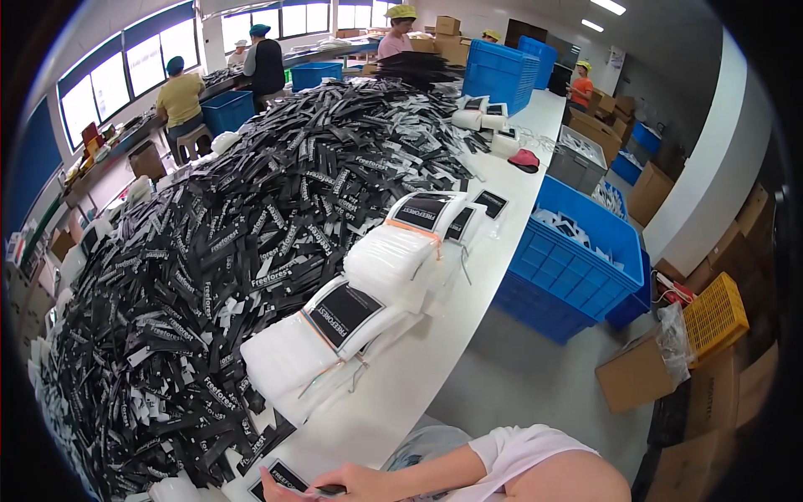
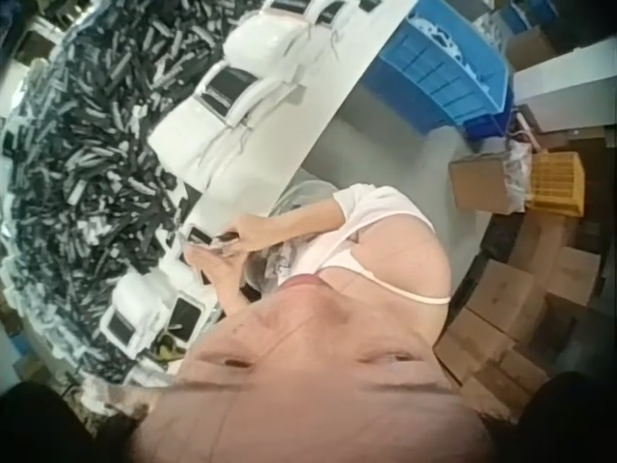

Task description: Packaging food sachets into clear plastic bags at a circular sorting station.

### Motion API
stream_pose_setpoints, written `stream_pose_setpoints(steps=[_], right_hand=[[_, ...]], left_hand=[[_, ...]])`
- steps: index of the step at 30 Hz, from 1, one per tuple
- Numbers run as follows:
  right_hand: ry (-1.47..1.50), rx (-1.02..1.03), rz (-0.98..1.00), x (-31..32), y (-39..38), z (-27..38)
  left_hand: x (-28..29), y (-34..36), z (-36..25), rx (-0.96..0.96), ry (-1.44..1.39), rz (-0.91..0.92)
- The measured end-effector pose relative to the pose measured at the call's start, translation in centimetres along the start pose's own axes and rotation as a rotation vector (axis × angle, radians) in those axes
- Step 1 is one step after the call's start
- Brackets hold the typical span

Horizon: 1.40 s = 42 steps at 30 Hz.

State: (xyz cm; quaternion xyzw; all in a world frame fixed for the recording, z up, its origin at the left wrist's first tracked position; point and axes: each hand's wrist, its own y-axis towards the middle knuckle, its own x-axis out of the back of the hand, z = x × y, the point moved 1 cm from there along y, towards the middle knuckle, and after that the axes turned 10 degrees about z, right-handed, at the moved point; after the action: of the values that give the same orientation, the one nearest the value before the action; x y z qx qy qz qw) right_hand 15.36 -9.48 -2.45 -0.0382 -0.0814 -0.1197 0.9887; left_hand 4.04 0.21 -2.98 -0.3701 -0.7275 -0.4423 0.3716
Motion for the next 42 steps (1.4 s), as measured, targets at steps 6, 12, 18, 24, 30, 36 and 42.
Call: stream_pose_setpoints(steps=[6, 12, 18, 24, 30, 36, 42], right_hand=[[0.120, -0.129, 0.234, 1.1, 0.1, 2.2], [-0.036, 0.000, 0.414, 1.9, 0.5, 1.3], [-0.186, 0.033, 0.194, 2.2, -0.1, -0.4], [0.717, 0.330, -0.023, 4.1, 1.2, 2.2], [0.103, 0.274, 0.380, 3.1, 1.3, 5.2], [0.189, 0.137, 0.234, 2.0, 1.2, 5.4], [-0.458, 0.464, 0.022, 3.6, -0.1, 4.0]], left_hand=[[0.3, -2.5, 0.5, 0.175, -0.861, 0.321], [1.7, -1.3, -0.7, 0.058, -0.689, 0.201], [2.6, 0.1, -2.8, 0.080, -0.597, 0.125], [1.4, 0.5, -1.5, 0.197, -0.317, 0.205], [1.0, 1.7, -1.3, 0.174, -0.253, 0.150], [0.7, 0.8, -2.1, 0.141, -0.686, -0.076], [1.2, 0.7, -1.4, 0.085, -0.625, 0.011]])
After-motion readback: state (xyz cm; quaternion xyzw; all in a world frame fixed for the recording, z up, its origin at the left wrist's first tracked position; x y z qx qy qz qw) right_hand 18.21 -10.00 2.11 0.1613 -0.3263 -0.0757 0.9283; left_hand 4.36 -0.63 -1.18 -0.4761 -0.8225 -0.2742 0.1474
